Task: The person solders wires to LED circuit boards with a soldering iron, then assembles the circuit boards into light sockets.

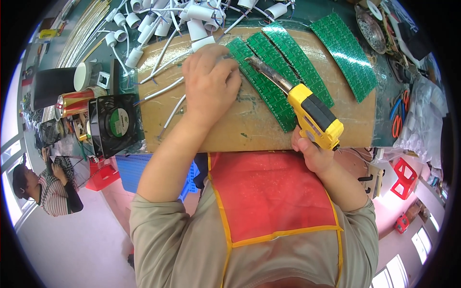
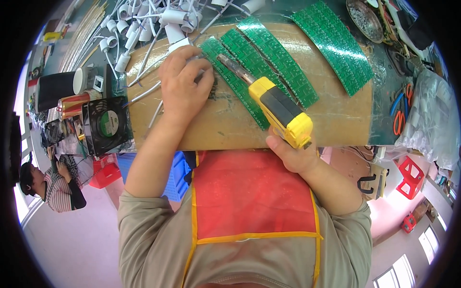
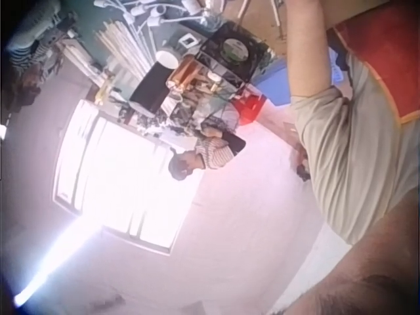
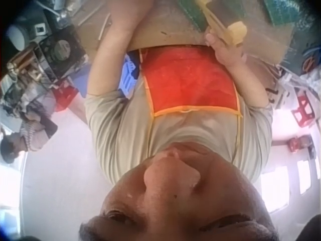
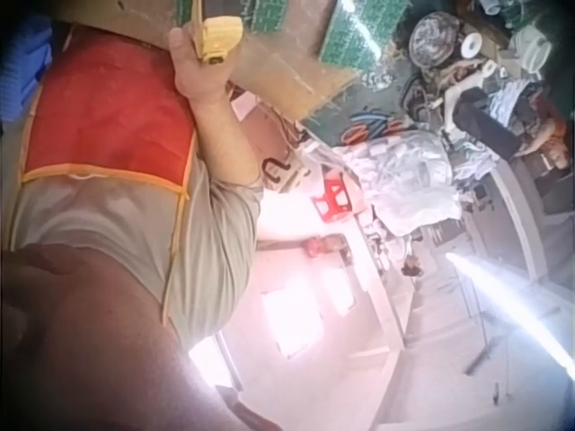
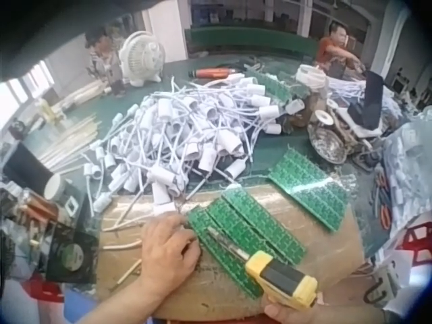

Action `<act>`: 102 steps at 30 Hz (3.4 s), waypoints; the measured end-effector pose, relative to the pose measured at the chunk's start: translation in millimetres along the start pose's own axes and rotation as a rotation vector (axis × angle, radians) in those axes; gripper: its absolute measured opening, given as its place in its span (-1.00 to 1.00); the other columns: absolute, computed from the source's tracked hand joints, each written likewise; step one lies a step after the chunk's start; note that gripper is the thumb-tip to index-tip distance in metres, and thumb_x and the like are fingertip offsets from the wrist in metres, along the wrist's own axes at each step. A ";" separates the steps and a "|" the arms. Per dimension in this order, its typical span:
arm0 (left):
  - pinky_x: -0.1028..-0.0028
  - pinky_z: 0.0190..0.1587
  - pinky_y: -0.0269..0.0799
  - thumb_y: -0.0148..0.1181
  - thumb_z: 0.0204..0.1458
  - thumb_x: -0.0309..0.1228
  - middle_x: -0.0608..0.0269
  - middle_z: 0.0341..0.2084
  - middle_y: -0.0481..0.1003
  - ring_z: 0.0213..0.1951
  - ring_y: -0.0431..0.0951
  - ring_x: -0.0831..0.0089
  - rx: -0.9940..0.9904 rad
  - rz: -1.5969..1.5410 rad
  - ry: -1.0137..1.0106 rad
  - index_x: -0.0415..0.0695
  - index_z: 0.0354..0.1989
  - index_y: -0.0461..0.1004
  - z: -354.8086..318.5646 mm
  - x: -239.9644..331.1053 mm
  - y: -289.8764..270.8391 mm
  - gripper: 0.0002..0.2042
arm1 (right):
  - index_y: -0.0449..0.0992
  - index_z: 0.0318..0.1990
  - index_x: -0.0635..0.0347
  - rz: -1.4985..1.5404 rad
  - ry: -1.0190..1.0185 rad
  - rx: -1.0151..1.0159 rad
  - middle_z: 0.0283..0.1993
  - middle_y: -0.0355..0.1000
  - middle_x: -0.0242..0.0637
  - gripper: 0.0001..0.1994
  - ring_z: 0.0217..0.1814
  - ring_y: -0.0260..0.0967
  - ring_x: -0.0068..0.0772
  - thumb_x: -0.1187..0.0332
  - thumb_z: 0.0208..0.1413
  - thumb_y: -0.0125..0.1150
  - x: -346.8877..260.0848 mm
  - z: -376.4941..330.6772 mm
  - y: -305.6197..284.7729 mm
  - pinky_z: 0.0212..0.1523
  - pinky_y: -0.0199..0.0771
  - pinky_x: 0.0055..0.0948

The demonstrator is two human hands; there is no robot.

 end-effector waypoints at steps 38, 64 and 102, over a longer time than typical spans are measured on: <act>0.17 0.21 0.33 0.21 -0.07 -0.61 0.20 0.03 0.47 0.18 0.40 0.09 -0.117 0.394 0.123 -0.03 -0.17 0.63 57.8 -23.2 -42.0 -0.72 | 0.45 -0.19 0.20 0.096 -0.052 0.015 -0.36 0.40 -0.42 -0.83 -0.36 0.34 -0.56 0.38 0.15 0.29 2.0 1.6 -0.8 -0.35 0.36 -0.51; 0.25 -0.08 0.45 0.34 -0.08 -0.47 0.25 -0.28 0.57 -0.22 0.57 0.18 0.007 0.105 0.253 -0.05 -0.25 0.56 102.7 -39.8 -45.5 -0.81 | 0.44 -0.20 0.22 0.078 -0.040 -0.003 -0.39 0.38 -0.41 -0.85 -0.40 0.32 -0.57 0.35 0.19 0.21 0.3 3.7 -0.7 -0.37 0.35 -0.52; 0.18 0.01 0.38 0.32 -0.11 -0.56 0.02 -0.04 0.41 -0.05 0.44 0.05 -0.099 -0.065 -0.221 -0.16 -0.34 0.56 -10.5 28.4 -9.6 -0.86 | 0.26 0.13 0.18 -0.032 -0.043 -0.029 -0.45 0.17 -0.45 -0.49 -0.44 0.13 -0.53 0.15 0.16 0.32 1.1 -3.9 -0.6 -0.42 0.26 -0.48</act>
Point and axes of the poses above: each hand's wrist, its own z-axis towards the middle knuckle, its own y-axis out of the palm, x = y × z, the point moved 3 cm from there along z, towards the middle knuckle
